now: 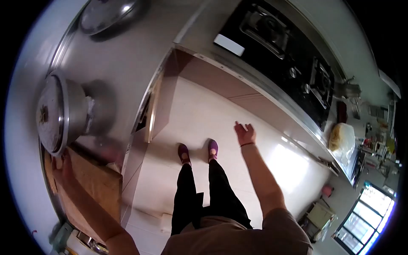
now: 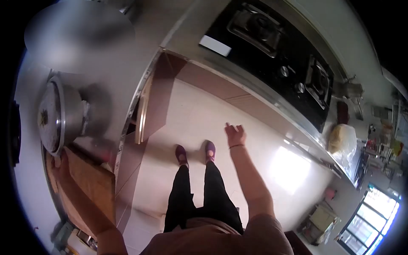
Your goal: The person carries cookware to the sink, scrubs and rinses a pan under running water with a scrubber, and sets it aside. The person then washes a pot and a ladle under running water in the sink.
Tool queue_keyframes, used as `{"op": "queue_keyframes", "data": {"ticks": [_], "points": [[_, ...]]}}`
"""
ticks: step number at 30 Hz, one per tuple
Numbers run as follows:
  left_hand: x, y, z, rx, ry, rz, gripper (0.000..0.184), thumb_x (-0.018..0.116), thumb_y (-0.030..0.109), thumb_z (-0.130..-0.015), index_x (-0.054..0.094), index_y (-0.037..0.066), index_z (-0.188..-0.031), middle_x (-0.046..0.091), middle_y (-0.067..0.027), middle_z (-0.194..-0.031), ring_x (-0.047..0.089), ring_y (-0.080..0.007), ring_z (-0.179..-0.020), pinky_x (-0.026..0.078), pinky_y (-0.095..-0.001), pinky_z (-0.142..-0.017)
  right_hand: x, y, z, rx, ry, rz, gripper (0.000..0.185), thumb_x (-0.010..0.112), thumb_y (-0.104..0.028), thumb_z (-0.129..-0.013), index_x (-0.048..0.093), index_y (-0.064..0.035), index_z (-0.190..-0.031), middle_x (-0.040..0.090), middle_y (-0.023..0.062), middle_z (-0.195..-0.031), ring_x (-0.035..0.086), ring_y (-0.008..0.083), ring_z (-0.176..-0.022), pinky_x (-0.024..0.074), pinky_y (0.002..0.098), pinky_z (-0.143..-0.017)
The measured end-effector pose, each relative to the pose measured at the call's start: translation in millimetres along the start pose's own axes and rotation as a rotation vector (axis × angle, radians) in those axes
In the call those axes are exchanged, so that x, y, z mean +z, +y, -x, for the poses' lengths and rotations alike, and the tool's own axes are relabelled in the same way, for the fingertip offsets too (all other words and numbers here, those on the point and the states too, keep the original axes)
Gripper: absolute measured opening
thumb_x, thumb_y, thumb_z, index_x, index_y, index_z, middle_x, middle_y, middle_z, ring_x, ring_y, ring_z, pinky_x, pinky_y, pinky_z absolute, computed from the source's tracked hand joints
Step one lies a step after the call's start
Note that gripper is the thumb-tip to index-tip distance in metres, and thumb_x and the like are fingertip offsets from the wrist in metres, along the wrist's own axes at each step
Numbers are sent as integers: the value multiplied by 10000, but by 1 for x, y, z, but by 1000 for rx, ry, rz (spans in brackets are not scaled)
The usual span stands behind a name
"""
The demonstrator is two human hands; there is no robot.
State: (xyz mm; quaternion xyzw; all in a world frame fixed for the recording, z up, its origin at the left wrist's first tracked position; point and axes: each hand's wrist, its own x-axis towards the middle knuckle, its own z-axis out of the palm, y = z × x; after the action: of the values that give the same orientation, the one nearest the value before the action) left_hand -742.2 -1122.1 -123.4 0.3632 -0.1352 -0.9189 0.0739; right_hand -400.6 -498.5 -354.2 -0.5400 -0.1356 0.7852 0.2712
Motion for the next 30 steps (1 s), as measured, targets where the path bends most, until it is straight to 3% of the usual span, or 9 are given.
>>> {"op": "queue_keyframes", "data": {"ticks": [2, 6, 8, 9, 12, 19, 22, 28, 30], "points": [[5, -3, -4, 16, -3, -85, 364, 419, 6, -804, 361, -113, -1143, 381, -245, -1188, 347, -381, -1146, 318, -464, -982, -8, -53, -21, -7, 215, -204, 241, 383, -237, -886, 389, -21, -992, 427, 205, -1122, 477, 415, -1026, 416, 533, -827], [7, 18, -16, -56, -60, -151, 439, 468, 75, -777, 375, -113, -1163, 401, -228, -1196, 380, -352, -1132, 354, -453, -945, -21, -133, -48, -194, 91, -323, 500, 348, -261, -894, 130, -54, -1294, 337, 190, -1235, 456, 437, -1044, 406, 554, -836], [6, 27, -22, 21, -310, -197, 468, 486, 128, -771, 384, -84, -1176, 427, -204, -1186, 409, -334, -1113, 378, -436, -915, -44, -163, -77, -294, 52, -326, 530, 337, -274, -888, 106, -39, -1303, 346, 214, -1207, 540, 404, -920, 462, 504, -778], [6, 39, -26, -1, -115, -225, 440, 485, 184, -789, 417, -48, -1158, 467, -178, -1135, 437, -321, -1087, 389, -431, -894, -33, -175, -64, -244, 186, -421, 597, 299, -293, -898, -11, -66, -1354, 249, 197, -1303, 538, 398, -963, 461, 487, -790], [3, 33, 4, 6, -199, -105, 454, 489, 228, -804, 398, -29, -1167, 438, -167, -1157, 405, -309, -1117, 369, -425, -907, -38, -202, -68, -323, 180, -528, 620, 262, -315, -904, -90, -91, -1363, 238, 193, -1322, 528, 401, -999, 454, 487, -799], [21, -37, 122, 194, -90, -261, 593, 556, 299, -788, 291, 4, -1229, 329, -143, -1217, 294, -301, -1154, 289, -433, -930, -70, -248, -80, -379, 85, -788, 381, 254, -252, -917, 305, -82, -1254, 446, 109, -1182, 480, 321, -1026, 406, 493, -870], [30, -56, 164, 0, -133, -136, 624, 583, 276, -771, 284, 1, -1243, 337, -147, -1215, 306, -314, -1130, 284, -439, -932, -68, -266, -69, -468, 73, -728, 282, 321, -215, -902, 470, -98, -1112, 530, 96, -1059, 509, 303, -968, 417, 500, -844], [48, -109, 226, 4, -224, -304, 637, 570, 266, -787, 272, -14, -1275, 336, -127, -1282, 307, -286, -1187, 274, -425, -981, -66, -277, -71, -398, 63, -822, 256, 358, -198, -888, 521, -86, -1050, 532, 103, -1062, 508, 301, -982, 407, 510, -858], [42, -115, 227, 97, -351, -558, 417, 490, 216, -854, 401, -27, -1180, 408, -172, -1230, 393, -273, -1129, 324, -389, -948, -74, -273, -89, -383, 37, -876, 257, 353, -194, -889, 523, -87, -1048, 532, 104, -1063, 504, 301, -989, 403, 514, -861]]}}
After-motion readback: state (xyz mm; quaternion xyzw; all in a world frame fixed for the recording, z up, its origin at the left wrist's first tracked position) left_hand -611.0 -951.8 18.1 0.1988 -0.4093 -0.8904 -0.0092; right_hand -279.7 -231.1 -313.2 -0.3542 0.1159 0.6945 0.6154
